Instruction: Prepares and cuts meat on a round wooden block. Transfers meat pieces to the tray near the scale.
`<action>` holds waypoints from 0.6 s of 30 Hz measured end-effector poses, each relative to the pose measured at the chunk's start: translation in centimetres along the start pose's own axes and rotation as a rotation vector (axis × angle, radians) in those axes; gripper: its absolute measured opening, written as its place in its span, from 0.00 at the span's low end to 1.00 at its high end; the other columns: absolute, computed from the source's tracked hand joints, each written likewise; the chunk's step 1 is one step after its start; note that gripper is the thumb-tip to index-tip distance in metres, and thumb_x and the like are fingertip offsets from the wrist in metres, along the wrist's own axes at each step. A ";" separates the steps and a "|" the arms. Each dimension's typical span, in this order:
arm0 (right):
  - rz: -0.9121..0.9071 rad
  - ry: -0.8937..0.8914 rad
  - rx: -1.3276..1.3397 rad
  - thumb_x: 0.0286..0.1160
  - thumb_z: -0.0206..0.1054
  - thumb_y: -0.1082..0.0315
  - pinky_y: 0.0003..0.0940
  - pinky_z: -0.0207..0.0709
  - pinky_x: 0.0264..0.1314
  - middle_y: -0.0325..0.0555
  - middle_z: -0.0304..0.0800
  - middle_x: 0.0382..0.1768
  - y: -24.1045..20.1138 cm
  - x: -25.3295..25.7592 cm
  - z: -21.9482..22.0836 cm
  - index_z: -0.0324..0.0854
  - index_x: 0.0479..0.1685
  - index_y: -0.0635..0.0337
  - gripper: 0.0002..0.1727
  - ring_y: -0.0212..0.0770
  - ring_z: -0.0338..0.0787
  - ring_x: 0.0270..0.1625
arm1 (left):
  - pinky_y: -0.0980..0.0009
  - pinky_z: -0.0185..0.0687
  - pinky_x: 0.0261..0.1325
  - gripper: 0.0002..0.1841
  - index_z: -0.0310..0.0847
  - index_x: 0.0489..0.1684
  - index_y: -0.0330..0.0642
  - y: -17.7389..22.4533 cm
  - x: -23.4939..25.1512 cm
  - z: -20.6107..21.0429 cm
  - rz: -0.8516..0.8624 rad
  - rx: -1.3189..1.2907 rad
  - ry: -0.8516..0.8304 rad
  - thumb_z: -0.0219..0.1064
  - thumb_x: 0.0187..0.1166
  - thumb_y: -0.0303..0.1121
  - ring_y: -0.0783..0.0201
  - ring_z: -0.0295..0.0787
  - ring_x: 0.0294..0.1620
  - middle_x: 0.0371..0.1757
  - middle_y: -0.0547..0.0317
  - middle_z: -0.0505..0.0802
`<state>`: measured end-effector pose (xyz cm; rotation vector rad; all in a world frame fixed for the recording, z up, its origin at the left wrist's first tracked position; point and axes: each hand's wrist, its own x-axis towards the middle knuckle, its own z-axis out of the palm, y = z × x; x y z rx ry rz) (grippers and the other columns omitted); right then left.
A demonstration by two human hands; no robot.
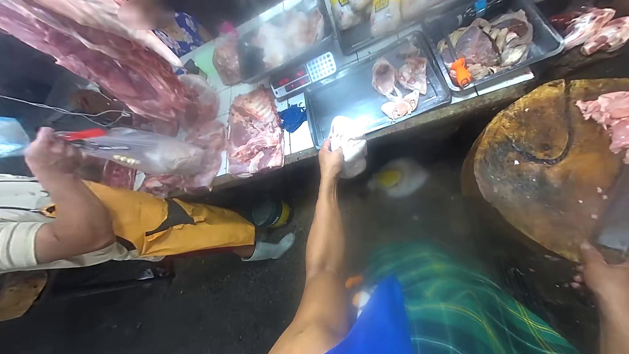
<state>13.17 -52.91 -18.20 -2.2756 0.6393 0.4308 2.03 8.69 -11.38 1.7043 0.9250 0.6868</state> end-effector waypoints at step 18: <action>0.007 0.005 -0.013 0.84 0.58 0.35 0.43 0.80 0.22 0.48 0.81 0.34 0.3 0.6 0.3 0.59 0.88 0.52 0.41 0.38 0.78 0.18 | 0.61 0.88 0.61 0.19 0.78 0.65 0.33 -0.6 3.4 -3.7 0.125 -0.276 0.218 0.67 0.74 0.25 0.62 0.91 0.55 0.55 0.48 0.92</action>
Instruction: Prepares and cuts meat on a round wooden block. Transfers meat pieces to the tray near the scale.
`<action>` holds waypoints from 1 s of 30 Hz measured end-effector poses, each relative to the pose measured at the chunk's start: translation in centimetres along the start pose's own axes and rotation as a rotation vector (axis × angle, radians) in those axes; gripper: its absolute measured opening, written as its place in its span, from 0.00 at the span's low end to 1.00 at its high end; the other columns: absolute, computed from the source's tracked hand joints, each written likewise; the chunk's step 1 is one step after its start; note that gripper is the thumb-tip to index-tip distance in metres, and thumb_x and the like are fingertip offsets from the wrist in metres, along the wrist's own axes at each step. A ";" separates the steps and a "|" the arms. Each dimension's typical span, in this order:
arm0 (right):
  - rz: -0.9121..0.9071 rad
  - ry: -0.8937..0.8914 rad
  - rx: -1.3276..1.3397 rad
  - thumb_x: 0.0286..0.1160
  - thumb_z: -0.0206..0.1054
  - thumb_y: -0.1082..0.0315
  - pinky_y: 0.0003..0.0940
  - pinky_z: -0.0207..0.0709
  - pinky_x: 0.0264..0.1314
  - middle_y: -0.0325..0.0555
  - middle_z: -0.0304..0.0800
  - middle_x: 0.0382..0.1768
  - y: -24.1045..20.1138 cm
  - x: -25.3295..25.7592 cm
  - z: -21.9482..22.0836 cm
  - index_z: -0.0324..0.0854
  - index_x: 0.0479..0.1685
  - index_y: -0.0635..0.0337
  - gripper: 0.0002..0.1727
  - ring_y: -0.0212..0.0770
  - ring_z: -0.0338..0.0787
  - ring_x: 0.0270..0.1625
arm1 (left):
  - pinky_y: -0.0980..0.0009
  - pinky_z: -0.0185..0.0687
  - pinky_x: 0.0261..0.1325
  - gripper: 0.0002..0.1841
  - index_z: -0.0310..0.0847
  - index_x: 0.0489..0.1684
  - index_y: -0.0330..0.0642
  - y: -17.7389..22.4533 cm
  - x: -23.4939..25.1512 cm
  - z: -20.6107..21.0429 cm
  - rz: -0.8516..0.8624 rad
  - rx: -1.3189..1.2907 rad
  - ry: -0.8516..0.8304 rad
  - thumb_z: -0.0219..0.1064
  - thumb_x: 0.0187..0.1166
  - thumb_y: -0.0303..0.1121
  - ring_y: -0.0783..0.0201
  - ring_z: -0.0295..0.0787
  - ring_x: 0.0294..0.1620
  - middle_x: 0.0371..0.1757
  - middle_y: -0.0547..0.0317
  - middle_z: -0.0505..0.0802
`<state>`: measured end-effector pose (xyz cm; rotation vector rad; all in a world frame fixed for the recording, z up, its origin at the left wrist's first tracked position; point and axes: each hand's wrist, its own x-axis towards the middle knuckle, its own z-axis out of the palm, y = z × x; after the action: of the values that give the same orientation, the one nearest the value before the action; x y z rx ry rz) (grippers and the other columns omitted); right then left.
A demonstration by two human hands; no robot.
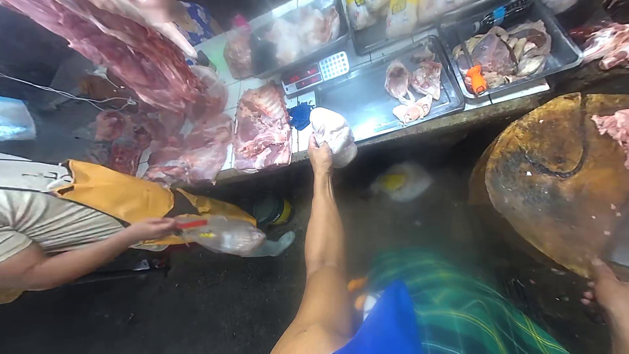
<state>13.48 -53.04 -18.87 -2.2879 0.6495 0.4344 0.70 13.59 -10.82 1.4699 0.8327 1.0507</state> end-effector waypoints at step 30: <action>0.076 -0.102 0.221 0.78 0.63 0.33 0.60 0.85 0.56 0.58 0.92 0.49 3.7 0.4 -7.2 0.79 0.70 0.58 0.37 0.56 0.93 0.49 | 0.35 0.49 0.89 0.47 0.58 0.94 0.54 2.5 -36.1 44.0 1.044 1.055 -1.581 0.58 0.74 0.68 0.35 0.54 0.92 0.93 0.38 0.61</action>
<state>12.61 -60.60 -16.08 -2.0249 0.6983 0.4875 28.52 -35.95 -15.04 2.9630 -0.8035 -0.3435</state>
